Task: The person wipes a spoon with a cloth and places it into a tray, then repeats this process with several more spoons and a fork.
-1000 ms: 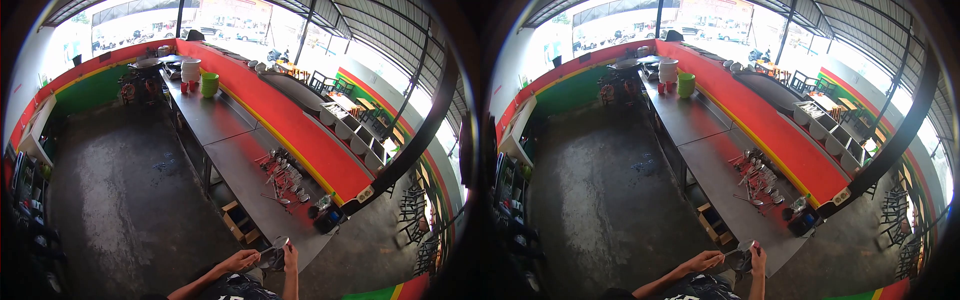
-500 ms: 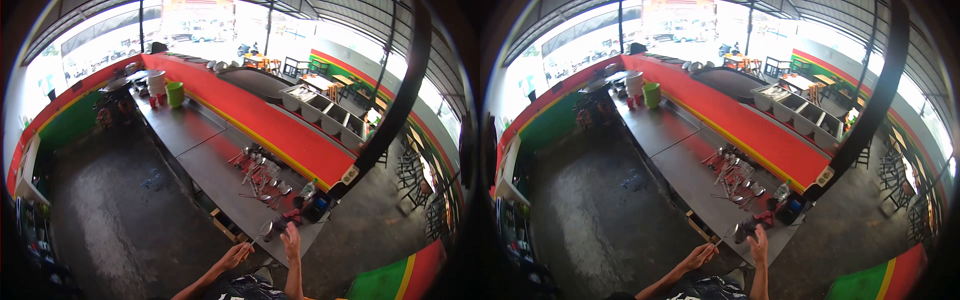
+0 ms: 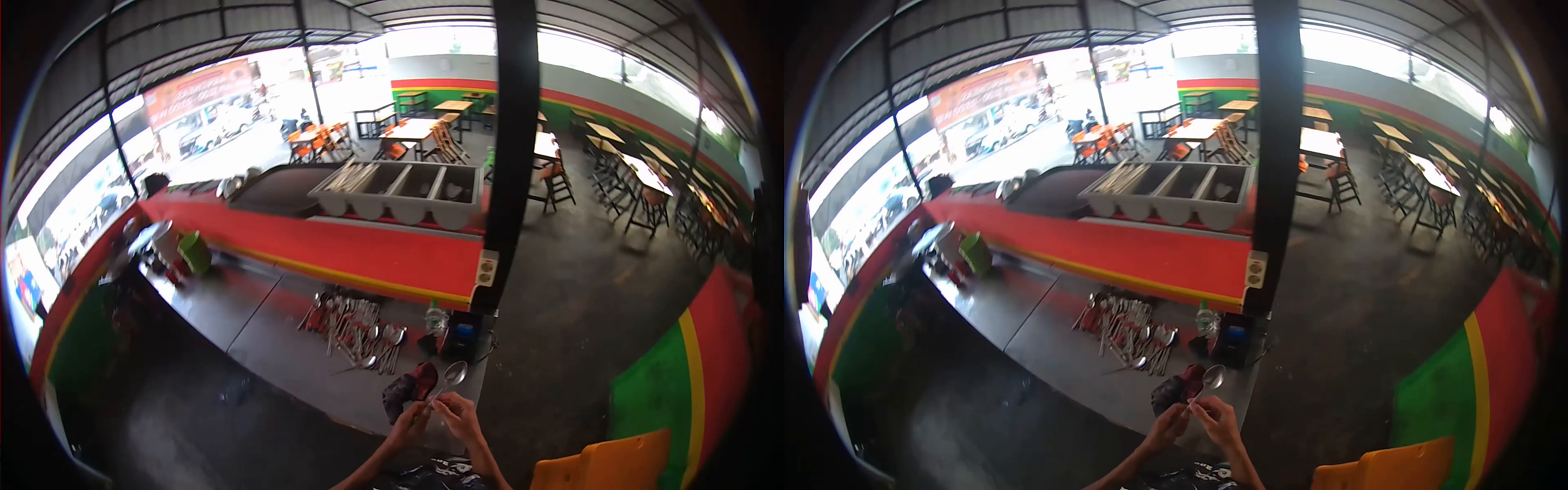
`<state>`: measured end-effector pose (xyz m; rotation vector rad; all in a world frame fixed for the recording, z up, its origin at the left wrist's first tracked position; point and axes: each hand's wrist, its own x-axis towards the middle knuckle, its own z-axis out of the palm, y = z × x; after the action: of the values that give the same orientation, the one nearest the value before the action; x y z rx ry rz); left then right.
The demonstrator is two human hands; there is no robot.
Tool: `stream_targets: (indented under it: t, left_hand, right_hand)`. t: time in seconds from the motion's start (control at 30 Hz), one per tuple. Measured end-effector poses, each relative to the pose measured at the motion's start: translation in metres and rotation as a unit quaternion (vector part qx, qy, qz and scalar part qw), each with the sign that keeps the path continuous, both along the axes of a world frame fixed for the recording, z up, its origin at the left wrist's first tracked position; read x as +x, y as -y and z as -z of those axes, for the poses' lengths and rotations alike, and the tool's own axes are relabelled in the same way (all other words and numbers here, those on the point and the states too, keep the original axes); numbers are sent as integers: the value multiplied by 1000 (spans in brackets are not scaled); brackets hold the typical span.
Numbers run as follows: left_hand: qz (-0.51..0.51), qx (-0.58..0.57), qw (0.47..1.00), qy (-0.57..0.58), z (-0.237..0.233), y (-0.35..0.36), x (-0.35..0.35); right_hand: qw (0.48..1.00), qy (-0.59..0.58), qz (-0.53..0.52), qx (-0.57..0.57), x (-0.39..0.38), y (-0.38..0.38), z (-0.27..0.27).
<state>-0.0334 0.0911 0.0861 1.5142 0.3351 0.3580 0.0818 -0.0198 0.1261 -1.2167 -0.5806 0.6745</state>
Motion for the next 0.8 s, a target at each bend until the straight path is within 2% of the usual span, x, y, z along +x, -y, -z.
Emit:
stream_targets:
  t: [0.17, 0.27, 0.37, 0.43, 0.5, 0.53, 0.57, 0.6, 0.63, 0.67, 0.7, 0.73, 0.8]
  left_hand:
    - [104, -7, 994, -31, -29, 10, 61]
    - [143, 27, 989, 1, -40, 6, 91]
    - [154, 55, 986, 33, -41, -14, 108]
    - [158, -27, 986, -35, -50, -43, 129]
    - [105, 25, 993, -47, -90, -57, 154]
    - [50, 116, 992, -19, -119, -67, 172]
    - [34, 158, 986, 36, -146, -77, 192]
    - [16, 198, 976, 90, -169, -90, 213]
    - [5, 164, 983, 80, -187, -105, 237]
    - [27, 177, 981, 75, -209, -121, 256]
    - [28, 110, 992, 55, -226, -135, 278]
    - [31, 45, 998, 37, -242, -151, 301]
    - [61, 67, 995, 41, -260, -186, 338]
  right_hand:
    - [995, 71, 50, -56, 64, 20, -6]
    - [996, 42, 51, -54, 98, 22, -27]
    - [985, 155, 68, -25, 138, -1, -38]
    - [970, 232, 53, -45, 165, -19, -73]
    - [964, 264, 32, -13, 192, -50, -113]
    - [962, 268, 51, 20, 212, -77, -113]
    - [958, 273, 69, 51, 230, -104, -116]
    - [948, 297, 92, 68, 242, -120, -142]
    - [937, 319, 116, 84, 255, -137, -169]
    - [952, 275, 88, 100, 269, -151, -186]
    - [964, 232, 61, 117, 287, -168, -200]
    - [959, 261, 87, 66, 305, -184, -215]
    - [942, 309, 128, 6, 351, -224, -220]
